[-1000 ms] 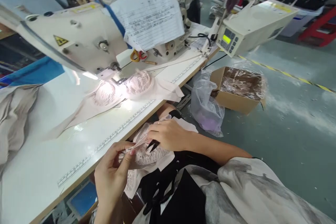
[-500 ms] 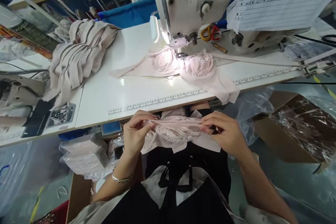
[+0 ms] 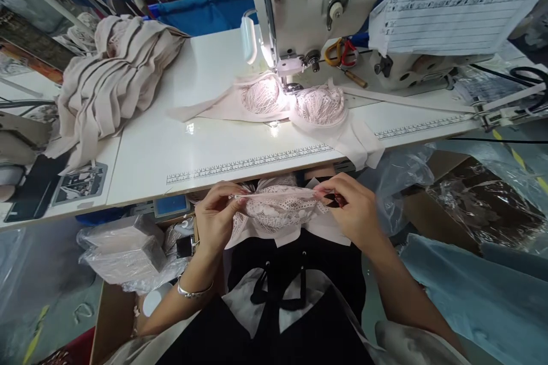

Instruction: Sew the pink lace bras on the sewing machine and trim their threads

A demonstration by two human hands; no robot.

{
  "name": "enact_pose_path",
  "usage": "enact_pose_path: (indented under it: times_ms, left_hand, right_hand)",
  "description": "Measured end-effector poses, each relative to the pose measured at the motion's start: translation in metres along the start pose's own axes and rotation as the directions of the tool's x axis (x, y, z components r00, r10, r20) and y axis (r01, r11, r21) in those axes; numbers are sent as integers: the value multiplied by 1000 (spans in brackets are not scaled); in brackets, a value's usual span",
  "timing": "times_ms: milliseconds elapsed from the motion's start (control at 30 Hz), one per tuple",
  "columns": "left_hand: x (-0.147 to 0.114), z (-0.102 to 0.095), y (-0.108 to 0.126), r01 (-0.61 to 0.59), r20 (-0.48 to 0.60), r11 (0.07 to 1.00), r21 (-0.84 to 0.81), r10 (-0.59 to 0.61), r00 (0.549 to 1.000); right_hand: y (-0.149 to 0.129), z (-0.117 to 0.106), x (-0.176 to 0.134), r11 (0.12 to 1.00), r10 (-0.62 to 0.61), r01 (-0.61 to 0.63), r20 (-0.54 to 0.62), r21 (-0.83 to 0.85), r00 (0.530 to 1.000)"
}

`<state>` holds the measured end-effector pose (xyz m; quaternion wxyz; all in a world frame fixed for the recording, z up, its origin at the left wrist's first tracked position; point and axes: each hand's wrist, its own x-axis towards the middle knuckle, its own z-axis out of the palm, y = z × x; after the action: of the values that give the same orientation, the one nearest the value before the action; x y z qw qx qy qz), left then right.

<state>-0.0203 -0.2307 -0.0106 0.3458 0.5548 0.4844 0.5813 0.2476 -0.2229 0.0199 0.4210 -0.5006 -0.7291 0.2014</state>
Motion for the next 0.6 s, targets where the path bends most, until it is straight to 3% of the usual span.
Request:
enact_pose_path:
  times_ms: [133, 233, 333, 433, 500, 600]
  left_hand:
    - [-1, -3, 2, 70, 13, 997, -43, -70, 997]
    - [5, -15, 9, 198, 168, 974, -107, -179, 969]
    - [15, -24, 19, 292, 503, 955, -57, -225, 834]
    - [21, -16, 28, 142, 699, 989, -33, -79, 711]
    - [19, 0, 31, 39, 708, 998, -50, 8, 706]
    - [11, 22, 30, -22, 648, 999, -49, 48, 760]
  right_hand:
    - [-1, -15, 12, 977, 56, -83, 140, 197, 989]
    - [2, -26, 21, 908, 102, -223, 329, 354, 939]
    - [-3, -27, 30, 855, 92, -322, 492, 407, 866]
    - [-21, -13, 35, 889, 90, -323, 568, 324, 818]
    - [-32, 0, 34, 917, 87, -293, 579, 272, 810]
    - [-35, 14, 27, 936, 40, -227, 562, 268, 826]
